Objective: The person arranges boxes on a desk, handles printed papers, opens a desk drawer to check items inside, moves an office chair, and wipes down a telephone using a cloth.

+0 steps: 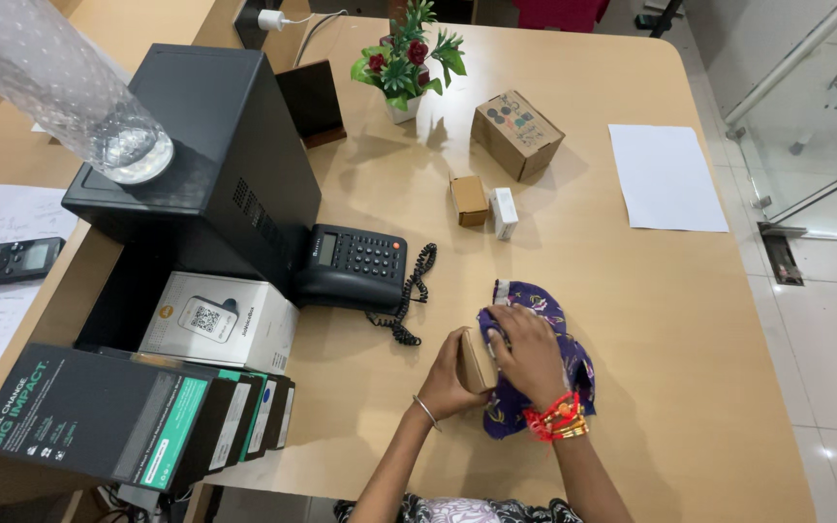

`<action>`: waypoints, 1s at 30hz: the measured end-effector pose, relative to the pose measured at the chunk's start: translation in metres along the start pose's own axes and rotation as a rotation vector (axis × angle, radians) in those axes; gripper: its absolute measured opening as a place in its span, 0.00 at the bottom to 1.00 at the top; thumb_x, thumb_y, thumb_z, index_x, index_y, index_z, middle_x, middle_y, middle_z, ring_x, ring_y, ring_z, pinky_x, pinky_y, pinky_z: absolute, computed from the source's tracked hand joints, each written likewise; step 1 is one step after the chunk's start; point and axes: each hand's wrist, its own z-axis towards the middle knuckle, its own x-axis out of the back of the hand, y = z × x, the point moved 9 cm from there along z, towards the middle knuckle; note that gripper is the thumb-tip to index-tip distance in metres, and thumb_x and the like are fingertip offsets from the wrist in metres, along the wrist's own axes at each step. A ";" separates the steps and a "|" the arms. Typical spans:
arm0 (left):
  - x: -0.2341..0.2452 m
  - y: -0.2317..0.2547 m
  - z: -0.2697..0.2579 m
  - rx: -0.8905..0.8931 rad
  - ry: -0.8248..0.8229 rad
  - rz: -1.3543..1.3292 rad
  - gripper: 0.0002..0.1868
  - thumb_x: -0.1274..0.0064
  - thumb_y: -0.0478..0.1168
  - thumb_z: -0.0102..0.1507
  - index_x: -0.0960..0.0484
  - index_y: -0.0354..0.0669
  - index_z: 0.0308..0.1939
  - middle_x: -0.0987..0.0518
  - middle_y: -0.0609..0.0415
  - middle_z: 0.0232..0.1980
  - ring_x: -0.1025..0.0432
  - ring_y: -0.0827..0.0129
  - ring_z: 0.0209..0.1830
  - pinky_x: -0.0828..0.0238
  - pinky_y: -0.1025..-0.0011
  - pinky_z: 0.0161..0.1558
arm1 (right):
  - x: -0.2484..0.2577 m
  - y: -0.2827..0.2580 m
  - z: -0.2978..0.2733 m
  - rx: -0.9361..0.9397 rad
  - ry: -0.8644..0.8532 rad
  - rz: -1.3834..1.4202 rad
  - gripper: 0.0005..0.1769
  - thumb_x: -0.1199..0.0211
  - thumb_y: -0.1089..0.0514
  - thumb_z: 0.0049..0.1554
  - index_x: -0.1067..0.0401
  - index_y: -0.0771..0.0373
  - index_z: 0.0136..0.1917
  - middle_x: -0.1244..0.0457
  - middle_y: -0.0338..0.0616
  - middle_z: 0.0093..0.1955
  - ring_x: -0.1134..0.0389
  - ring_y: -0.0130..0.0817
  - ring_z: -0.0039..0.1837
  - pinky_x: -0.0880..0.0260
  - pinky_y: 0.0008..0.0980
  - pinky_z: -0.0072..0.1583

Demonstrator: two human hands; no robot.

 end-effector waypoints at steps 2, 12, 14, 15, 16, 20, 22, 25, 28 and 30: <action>-0.002 0.001 0.000 -0.012 -0.003 0.024 0.57 0.26 0.47 0.43 0.42 0.43 0.71 0.28 0.44 0.63 0.30 0.53 0.65 0.30 0.61 0.66 | -0.021 0.047 0.001 -0.117 -0.033 0.236 0.22 0.47 0.50 0.63 0.31 0.54 0.69 0.35 0.43 0.70 0.37 0.43 0.74 0.42 0.39 0.74; 0.001 -0.037 -0.022 0.000 -0.012 -0.076 0.62 0.25 0.46 0.45 0.51 0.46 0.74 0.34 0.46 0.69 0.37 0.54 0.73 0.36 0.58 0.71 | -0.174 0.169 -0.047 -0.425 -0.097 1.174 0.27 0.52 0.48 0.67 0.33 0.70 0.70 0.36 0.46 0.67 0.37 0.33 0.67 0.40 0.32 0.68; 0.002 -0.044 -0.025 0.030 -0.012 -0.081 0.63 0.24 0.46 0.45 0.52 0.46 0.75 0.35 0.46 0.70 0.38 0.55 0.74 0.37 0.59 0.72 | -0.195 0.170 -0.057 -0.424 -0.089 1.198 0.26 0.52 0.48 0.68 0.33 0.71 0.68 0.35 0.47 0.65 0.36 0.33 0.65 0.38 0.32 0.66; 0.002 -0.047 -0.027 0.056 -0.015 -0.090 0.64 0.24 0.46 0.45 0.54 0.46 0.75 0.36 0.46 0.71 0.39 0.55 0.74 0.39 0.59 0.72 | -0.203 0.169 -0.063 -0.421 -0.086 1.209 0.26 0.52 0.48 0.68 0.32 0.72 0.68 0.35 0.47 0.64 0.36 0.33 0.64 0.38 0.32 0.65; 0.001 -0.048 -0.027 0.057 -0.013 -0.088 0.64 0.24 0.46 0.45 0.54 0.46 0.75 0.36 0.46 0.71 0.39 0.55 0.74 0.39 0.59 0.72 | -0.207 0.169 -0.067 -0.411 -0.080 1.210 0.26 0.52 0.48 0.69 0.32 0.72 0.67 0.35 0.48 0.63 0.36 0.33 0.63 0.37 0.32 0.64; -0.001 -0.044 -0.021 -0.014 0.010 -0.077 0.64 0.24 0.47 0.45 0.52 0.44 0.76 0.36 0.44 0.72 0.39 0.54 0.75 0.39 0.59 0.74 | -0.210 0.169 -0.073 -0.339 0.018 1.176 0.26 0.52 0.48 0.70 0.31 0.74 0.64 0.34 0.49 0.59 0.35 0.33 0.58 0.35 0.32 0.60; -0.004 -0.044 -0.021 -0.037 0.028 -0.095 0.65 0.23 0.47 0.46 0.52 0.42 0.77 0.37 0.42 0.73 0.40 0.54 0.76 0.40 0.59 0.75 | -0.209 0.178 -0.068 -0.296 0.136 1.120 0.26 0.52 0.48 0.71 0.30 0.75 0.63 0.33 0.50 0.57 0.34 0.33 0.56 0.33 0.32 0.58; -0.007 -0.059 -0.023 0.042 0.123 -0.212 0.66 0.23 0.52 0.45 0.55 0.39 0.74 0.35 0.41 0.71 0.36 0.54 0.73 0.37 0.60 0.72 | -0.190 0.197 -0.062 -0.363 0.442 0.905 0.26 0.53 0.48 0.72 0.29 0.76 0.61 0.32 0.51 0.55 0.33 0.33 0.53 0.31 0.32 0.55; -0.001 -0.065 -0.033 0.059 0.402 -0.071 0.67 0.24 0.52 0.46 0.55 0.37 0.77 0.38 0.38 0.73 0.40 0.52 0.75 0.41 0.59 0.73 | -0.188 0.220 -0.077 -0.616 0.529 0.849 0.28 0.54 0.47 0.74 0.27 0.77 0.56 0.33 0.50 0.46 0.35 0.33 0.44 0.32 0.33 0.49; 0.005 -0.073 -0.044 0.198 0.651 -0.029 0.70 0.21 0.53 0.45 0.57 0.34 0.73 0.43 0.36 0.72 0.43 0.50 0.73 0.46 0.59 0.72 | -0.178 0.220 -0.081 -0.594 0.568 0.934 0.28 0.54 0.47 0.74 0.28 0.77 0.55 0.34 0.50 0.45 0.36 0.32 0.45 0.33 0.33 0.50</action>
